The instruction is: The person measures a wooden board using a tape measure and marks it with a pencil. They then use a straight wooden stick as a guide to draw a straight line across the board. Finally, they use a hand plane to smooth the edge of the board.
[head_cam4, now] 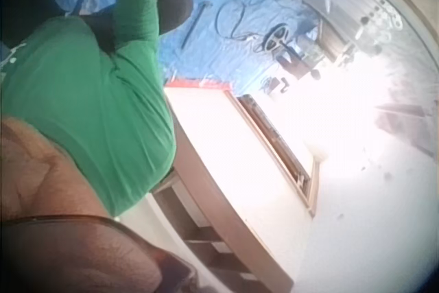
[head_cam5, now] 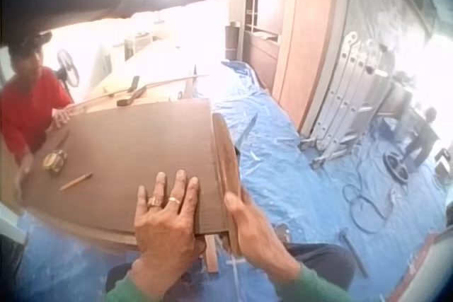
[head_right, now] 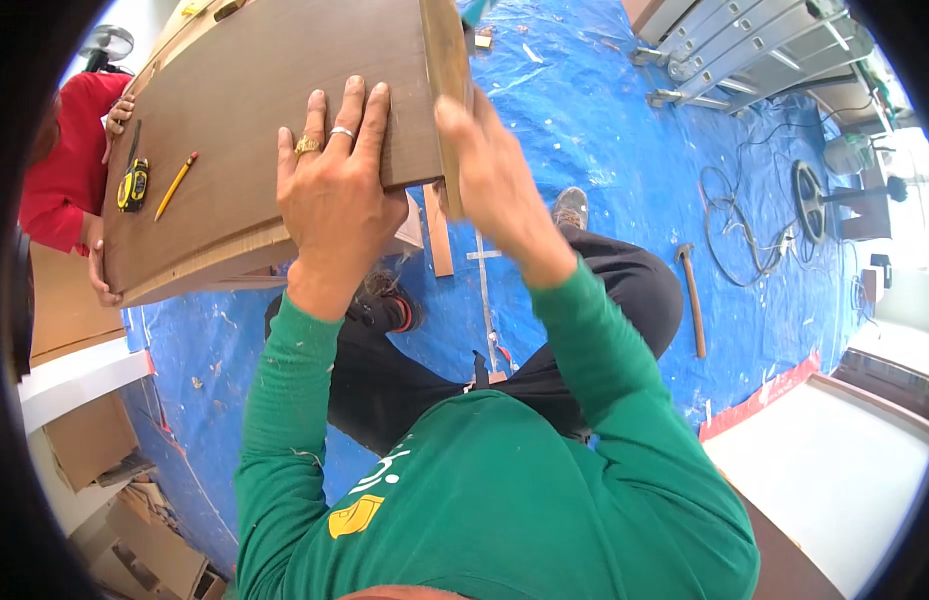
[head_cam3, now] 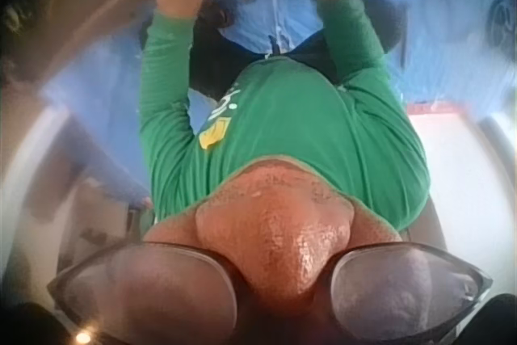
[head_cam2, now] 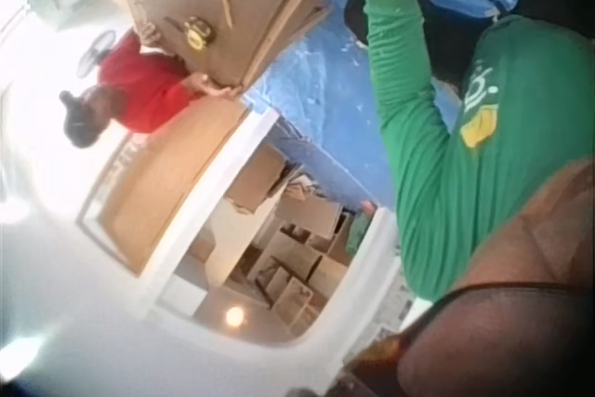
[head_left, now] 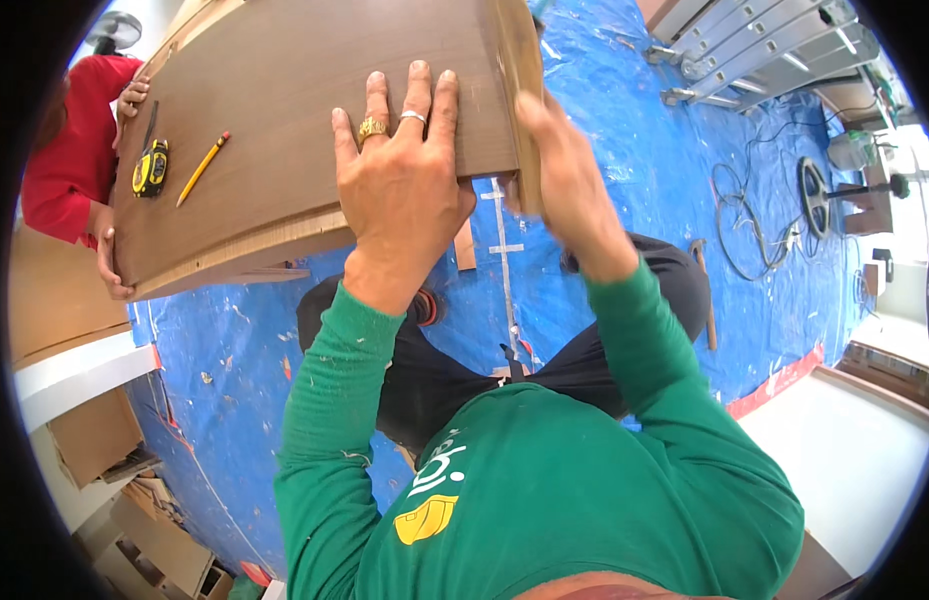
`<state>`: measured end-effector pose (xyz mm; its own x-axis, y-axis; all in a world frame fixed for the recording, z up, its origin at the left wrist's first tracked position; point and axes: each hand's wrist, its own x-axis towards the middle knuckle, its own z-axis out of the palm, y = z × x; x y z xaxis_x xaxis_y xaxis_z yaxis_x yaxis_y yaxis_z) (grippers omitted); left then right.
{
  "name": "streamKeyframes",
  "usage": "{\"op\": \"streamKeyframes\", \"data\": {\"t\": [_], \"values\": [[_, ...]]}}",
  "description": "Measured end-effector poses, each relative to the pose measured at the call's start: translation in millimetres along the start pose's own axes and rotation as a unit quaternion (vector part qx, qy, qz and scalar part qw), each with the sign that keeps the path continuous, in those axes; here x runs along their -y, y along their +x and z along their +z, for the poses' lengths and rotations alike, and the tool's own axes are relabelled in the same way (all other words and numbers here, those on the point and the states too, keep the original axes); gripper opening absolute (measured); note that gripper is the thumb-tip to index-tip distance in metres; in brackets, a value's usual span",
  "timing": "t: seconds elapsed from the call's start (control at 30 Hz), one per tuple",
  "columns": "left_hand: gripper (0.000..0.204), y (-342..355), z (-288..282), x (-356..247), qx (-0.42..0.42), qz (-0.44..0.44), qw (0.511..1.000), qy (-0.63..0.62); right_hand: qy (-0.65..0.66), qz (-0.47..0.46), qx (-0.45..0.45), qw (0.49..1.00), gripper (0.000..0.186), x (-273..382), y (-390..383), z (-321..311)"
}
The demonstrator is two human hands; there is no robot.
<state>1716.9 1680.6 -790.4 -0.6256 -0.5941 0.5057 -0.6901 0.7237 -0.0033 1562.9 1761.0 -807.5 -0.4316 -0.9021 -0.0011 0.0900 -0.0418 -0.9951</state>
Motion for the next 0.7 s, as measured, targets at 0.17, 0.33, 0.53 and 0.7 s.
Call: {"op": "streamKeyframes", "data": {"t": [0.17,0.33,0.53,0.7], "values": [[0.082,-5,0,-1,-0.019,0.019,1.0,0.0,0.091,0.097,0.013,0.991,0.064,1,-108,4],[0.082,-7,-13,5,0.03,0.038,0.999,-0.008,0.202,0.082,-0.025,0.975,0.068,-6,-122,4],[0.102,-41,-74,-37,0.135,0.04,0.897,-0.42,0.132,0.062,-0.012,0.989,0.07,-43,-181,-27],[0.11,-60,-68,-98,0.304,-0.086,0.662,-0.679,-0.034,0.011,0.03,0.999,0.06,-96,-218,-54]]}}
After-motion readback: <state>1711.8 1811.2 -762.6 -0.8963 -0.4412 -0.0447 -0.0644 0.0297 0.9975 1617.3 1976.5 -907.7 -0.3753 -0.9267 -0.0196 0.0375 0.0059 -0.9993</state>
